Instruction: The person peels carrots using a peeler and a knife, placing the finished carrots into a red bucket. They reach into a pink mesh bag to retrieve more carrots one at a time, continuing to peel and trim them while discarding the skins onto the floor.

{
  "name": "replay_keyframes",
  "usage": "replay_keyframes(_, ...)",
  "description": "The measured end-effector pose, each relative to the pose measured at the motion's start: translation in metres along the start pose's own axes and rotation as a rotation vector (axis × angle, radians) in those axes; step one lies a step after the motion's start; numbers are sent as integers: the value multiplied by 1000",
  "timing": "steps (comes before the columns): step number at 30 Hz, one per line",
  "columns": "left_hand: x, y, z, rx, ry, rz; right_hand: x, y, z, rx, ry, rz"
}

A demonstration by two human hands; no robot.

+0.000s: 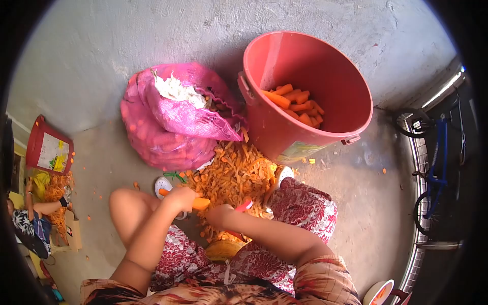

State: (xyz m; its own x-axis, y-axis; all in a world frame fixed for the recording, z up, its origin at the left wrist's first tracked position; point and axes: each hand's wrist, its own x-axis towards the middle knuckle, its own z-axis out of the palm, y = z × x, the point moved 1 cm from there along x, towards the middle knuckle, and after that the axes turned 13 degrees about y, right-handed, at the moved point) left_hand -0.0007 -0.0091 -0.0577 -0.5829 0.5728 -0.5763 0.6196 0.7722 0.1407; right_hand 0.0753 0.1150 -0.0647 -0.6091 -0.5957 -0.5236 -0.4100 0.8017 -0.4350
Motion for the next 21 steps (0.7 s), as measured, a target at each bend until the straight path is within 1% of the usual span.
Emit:
replay_keyframes(1, -2, 15, -29, -8, -10, 98, -3, 0, 5, 13, 5, -3)
replay_keyframes(2, -5, 40, -78, -3, -24, 195, -16, -1, 1, 17, -23, -45)
replay_keyframes(3, -6, 56, -115, -49, 37, 312, -17, 2, 5, 23, -27, -47)
replay_keyframes(4, -4, 69, -145, -125, 228, 414, -14, 8, 11, 25, -29, -48)
replay_keyframes(5, -1, 79, -173, -293, 463, 521, -14, 13, 13, 26, -31, -49)
replay_keyframes(6, 1, 96, -204, -467, 698, 577, -18, 13, 8, 6, 17, -43)
replay_keyframes(7, 11, 105, -223, -541, 1041, 658, -25, 14, -2, -14, 66, -37)
replay_keyframes(8, 10, 112, -247, -405, 1194, 597, -30, 15, -10, -30, 113, -30)
replay_keyframes(9, 21, 111, -261, -297, 1344, 588, -33, 16, -17, -19, 128, -15)
replay_keyframes(11, 42, 100, -274, -372, 1290, 517, -38, 18, -28, -2, 152, 16)
replay_keyframes(13, 80, 70, -265, -482, 1019, 358, -47, 20, -36, 42, 282, 6)
replay_keyframes(15, 126, 28, -232, -473, 899, 227, -55, 22, -43, 78, 391, 6)
replay_keyframes(17, 163, -8, -189, -346, 789, 103, -59, 26, -46, 86, 466, -8)
replay_keyframes(19, 185, -31, -159, -27, 590, 221, -55, 34, -38, 66, 447, 29)
replay_keyframes(21, 199, -36, -144, 96, 516, 155, -50, 43, -28, 67, 426, 89)
